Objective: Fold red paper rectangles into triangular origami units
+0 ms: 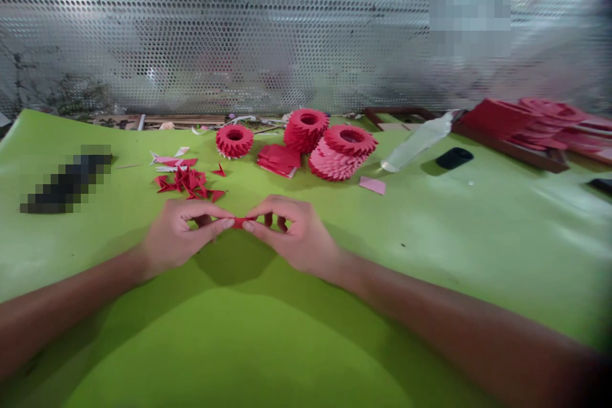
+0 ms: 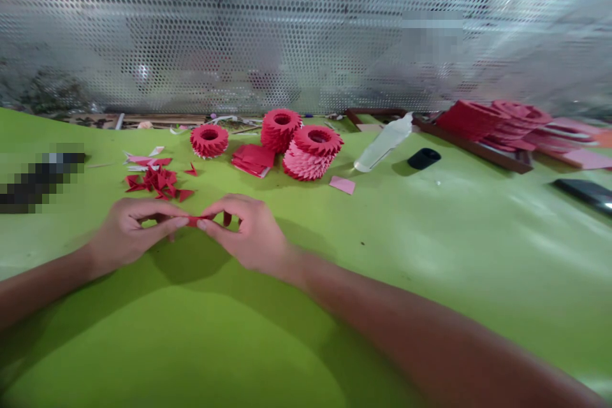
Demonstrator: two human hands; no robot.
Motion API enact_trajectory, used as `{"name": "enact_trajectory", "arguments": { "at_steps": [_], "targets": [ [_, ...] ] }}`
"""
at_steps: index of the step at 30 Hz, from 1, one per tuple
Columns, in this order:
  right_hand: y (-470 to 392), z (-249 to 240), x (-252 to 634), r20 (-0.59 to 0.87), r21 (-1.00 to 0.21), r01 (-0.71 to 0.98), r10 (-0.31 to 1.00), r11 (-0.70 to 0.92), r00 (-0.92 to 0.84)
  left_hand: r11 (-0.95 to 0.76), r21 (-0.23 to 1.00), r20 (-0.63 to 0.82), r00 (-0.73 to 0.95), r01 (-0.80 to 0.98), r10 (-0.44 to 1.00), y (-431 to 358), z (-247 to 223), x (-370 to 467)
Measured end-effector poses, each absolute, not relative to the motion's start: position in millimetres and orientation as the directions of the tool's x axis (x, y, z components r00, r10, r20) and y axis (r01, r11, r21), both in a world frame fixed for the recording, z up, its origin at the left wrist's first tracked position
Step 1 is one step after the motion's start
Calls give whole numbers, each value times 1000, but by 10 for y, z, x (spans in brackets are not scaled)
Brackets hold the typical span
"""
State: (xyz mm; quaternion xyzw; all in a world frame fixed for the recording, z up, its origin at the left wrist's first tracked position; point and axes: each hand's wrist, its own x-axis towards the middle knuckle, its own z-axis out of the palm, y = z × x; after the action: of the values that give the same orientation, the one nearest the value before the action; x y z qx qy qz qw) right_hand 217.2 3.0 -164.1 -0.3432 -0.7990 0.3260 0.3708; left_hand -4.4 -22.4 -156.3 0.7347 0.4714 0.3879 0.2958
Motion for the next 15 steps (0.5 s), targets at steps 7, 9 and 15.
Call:
{"name": "enact_trajectory", "arguments": {
  "at_steps": [7,9,15],
  "targets": [
    [41,-1634,2175,348,-793,312,810,523,-472,-368,801,280,248,473,928,-215,-1576,-55],
    [42,-1634,2175,363,-776,316,797,545,-482,-371,792,275,259,484,926,-219,-1569,-49],
    [55,-1654,2190,449,-695,319,735,644,-508,-420,733,323,269,536,907,-222,-1540,-43]
  ]
}}
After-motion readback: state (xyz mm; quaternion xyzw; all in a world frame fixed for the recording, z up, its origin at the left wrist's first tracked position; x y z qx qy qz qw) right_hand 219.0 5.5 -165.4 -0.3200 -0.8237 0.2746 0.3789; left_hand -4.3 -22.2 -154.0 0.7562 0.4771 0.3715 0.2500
